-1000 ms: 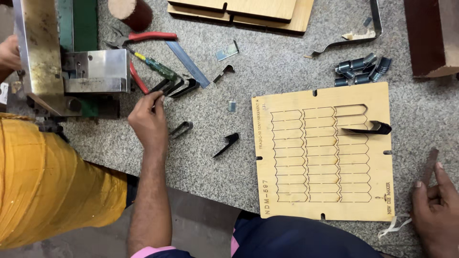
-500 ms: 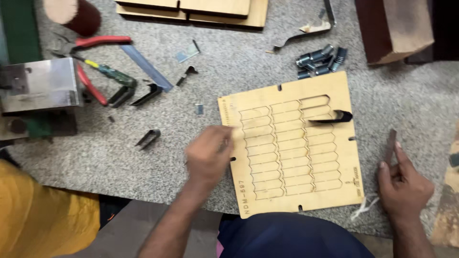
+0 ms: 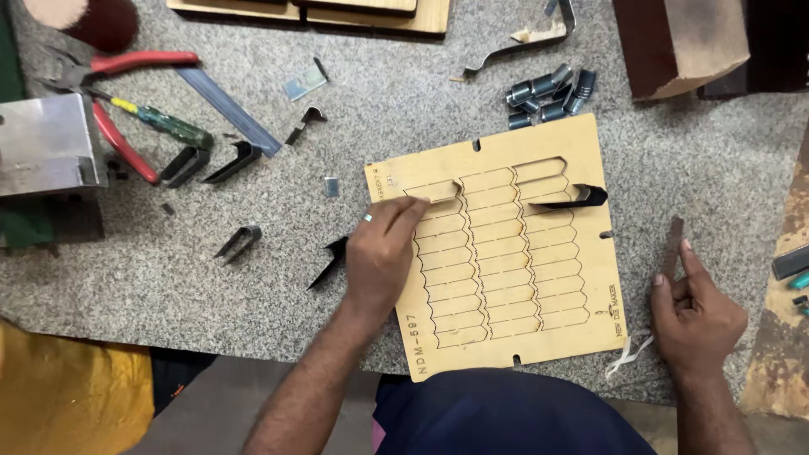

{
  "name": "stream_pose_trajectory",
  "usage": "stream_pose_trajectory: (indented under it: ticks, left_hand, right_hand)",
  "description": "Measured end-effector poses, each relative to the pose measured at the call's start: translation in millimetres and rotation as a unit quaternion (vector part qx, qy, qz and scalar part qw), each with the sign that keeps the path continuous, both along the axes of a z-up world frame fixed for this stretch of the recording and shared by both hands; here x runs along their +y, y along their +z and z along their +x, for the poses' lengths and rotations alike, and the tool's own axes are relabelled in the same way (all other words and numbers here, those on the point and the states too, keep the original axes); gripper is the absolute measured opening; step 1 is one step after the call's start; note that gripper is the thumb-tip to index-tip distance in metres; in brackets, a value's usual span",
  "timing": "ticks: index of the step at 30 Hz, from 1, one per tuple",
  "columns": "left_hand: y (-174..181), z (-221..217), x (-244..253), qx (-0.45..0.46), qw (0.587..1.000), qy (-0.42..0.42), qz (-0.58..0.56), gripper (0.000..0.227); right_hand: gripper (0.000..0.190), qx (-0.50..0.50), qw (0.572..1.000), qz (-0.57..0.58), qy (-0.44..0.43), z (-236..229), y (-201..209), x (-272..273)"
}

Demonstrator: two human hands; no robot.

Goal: The person repeatedly picks up small metal parts from a workbench, places them on a wooden template, and uses a metal file to smooth their edges. The person then places the finished parts into a metal bin.

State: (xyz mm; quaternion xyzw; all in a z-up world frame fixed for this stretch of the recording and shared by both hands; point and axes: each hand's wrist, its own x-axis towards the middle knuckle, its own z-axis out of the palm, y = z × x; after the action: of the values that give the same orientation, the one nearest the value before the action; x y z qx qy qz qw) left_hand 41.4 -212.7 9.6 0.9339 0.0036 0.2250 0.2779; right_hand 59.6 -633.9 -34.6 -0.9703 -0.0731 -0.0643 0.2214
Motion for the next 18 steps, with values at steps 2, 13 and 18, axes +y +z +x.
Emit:
stream_pose_trajectory:
  ticks: [2,13,18]
  left_hand:
    - [-1.9,0.4,1.6,0.005,1.000,0.001,-0.007,0.029]
    - [3.6,3.4,5.9,0.017,1.000,-0.025,-0.005,0.029]
    - [5.1,3.5,8.3,0.000,0.999,-0.045,0.029,0.028]
  right_hand:
    - [0.048,0.001,1.000,0.013,0.000,-2.3,-1.7,-1.4]
    - [0.047,0.000,1.000,-0.019,0.014,-2.6,-2.7,-5.5]
    - [0.046,-0.001,1.000,-0.013,0.016,-3.0,-3.3,-6.3]
